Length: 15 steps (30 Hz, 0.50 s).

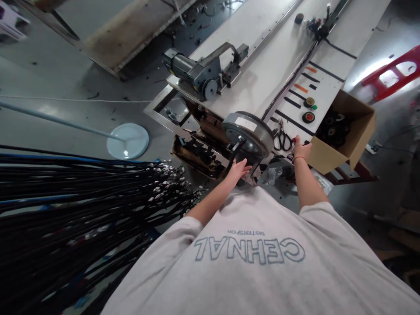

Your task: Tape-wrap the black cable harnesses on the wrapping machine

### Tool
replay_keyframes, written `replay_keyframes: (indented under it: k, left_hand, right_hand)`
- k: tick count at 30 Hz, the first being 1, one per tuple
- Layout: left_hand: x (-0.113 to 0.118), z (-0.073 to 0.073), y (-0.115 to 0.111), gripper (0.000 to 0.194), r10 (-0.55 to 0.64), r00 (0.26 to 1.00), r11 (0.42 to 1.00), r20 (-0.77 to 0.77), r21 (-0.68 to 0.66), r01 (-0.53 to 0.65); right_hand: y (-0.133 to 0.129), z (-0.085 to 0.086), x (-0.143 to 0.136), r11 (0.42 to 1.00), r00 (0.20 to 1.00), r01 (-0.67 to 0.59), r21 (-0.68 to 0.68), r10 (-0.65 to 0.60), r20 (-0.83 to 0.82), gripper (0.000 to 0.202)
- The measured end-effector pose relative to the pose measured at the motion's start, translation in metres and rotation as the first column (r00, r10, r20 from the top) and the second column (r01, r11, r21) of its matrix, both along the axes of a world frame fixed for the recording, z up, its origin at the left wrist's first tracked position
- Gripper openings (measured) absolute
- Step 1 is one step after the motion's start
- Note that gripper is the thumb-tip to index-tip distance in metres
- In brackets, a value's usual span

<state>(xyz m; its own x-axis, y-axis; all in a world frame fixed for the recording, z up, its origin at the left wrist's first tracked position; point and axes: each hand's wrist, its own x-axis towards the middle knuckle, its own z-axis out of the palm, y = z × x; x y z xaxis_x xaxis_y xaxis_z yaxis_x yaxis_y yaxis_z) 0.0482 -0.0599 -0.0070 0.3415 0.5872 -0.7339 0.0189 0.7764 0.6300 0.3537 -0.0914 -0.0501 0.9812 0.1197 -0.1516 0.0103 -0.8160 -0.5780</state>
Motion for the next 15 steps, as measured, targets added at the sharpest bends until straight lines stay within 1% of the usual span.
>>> replay_keyframes:
  k: [1,2,4,5,6,7,8,9,10,11,12,13,14,15]
  left_hand:
    - [0.005,0.003,0.004,0.038,-0.044,0.999,0.999,0.009,0.017,0.044]
    - [0.007,0.006,0.008,0.032,-0.135,0.991,0.990,0.025,0.037,0.134]
    - [-0.002,0.010,0.018,0.024,-0.346,0.938,0.933,0.021,0.111,0.342]
    - [-0.012,0.011,0.024,0.027,-0.399,0.917,0.902,-0.026,0.170,0.397]
    - [-0.023,0.011,0.030,0.031,-0.389,0.915,0.882,-0.110,0.243,0.404]
    - [-0.035,0.009,0.036,0.032,-0.312,0.924,0.869,-0.220,0.326,0.371]
    - [-0.047,0.006,0.043,0.030,-0.196,0.922,0.851,-0.335,0.410,0.330]
    - [-0.056,0.002,0.049,0.028,-0.088,0.896,0.823,-0.436,0.475,0.312]
    - [-0.063,-0.003,0.055,0.031,-0.023,0.855,0.798,-0.518,0.506,0.328]
    - [-0.066,-0.008,0.060,0.042,-0.010,0.811,0.780,-0.584,0.503,0.372]
    - [-0.066,-0.013,0.064,0.053,-0.039,0.773,0.767,-0.634,0.477,0.429]
    - [-0.063,-0.018,0.067,0.059,-0.089,0.741,0.752,-0.666,0.443,0.488]
    - [-0.058,-0.022,0.070,0.057,-0.140,0.716,0.734,-0.684,0.414,0.538]
    - [-0.052,-0.025,0.071,0.051,-0.175,0.700,0.718,-0.693,0.396,0.572]
  right_hand:
    - [0.000,0.000,0.000,1.000,1.000,0.002,-0.001,-0.002,-0.001,0.073]
    - [0.000,0.001,-0.001,1.000,1.000,0.004,-0.002,-0.004,-0.003,0.074]
    - [-0.001,0.002,-0.002,1.000,1.000,0.005,-0.001,-0.005,-0.011,0.074]
    - [-0.001,0.002,-0.002,1.000,1.000,0.006,0.000,-0.006,-0.019,0.074]
    - [-0.001,0.002,-0.002,1.000,1.000,0.009,0.002,-0.009,-0.026,0.074]
    - [-0.001,0.002,-0.003,1.000,0.999,0.015,0.005,-0.015,-0.031,0.074]
    - [-0.001,0.002,-0.003,1.000,0.999,0.022,0.009,-0.022,-0.033,0.073]
    - [-0.001,0.002,-0.003,1.000,0.999,0.028,0.012,-0.028,-0.034,0.073]
    - [-0.001,0.002,-0.003,0.999,0.999,0.033,0.016,-0.032,-0.033,0.072]
    - [-0.001,0.001,-0.003,0.999,0.999,0.034,0.018,-0.033,-0.032,0.072]
    - [-0.001,0.001,-0.003,0.999,0.999,0.032,0.021,-0.032,-0.032,0.072]
    - [-0.001,0.001,-0.003,0.999,0.999,0.028,0.021,-0.028,-0.032,0.072]
    - [-0.001,0.001,-0.003,0.999,0.999,0.026,0.021,-0.025,-0.033,0.071]
    - [-0.001,0.001,-0.002,0.999,0.999,0.025,0.021,-0.025,-0.034,0.071]
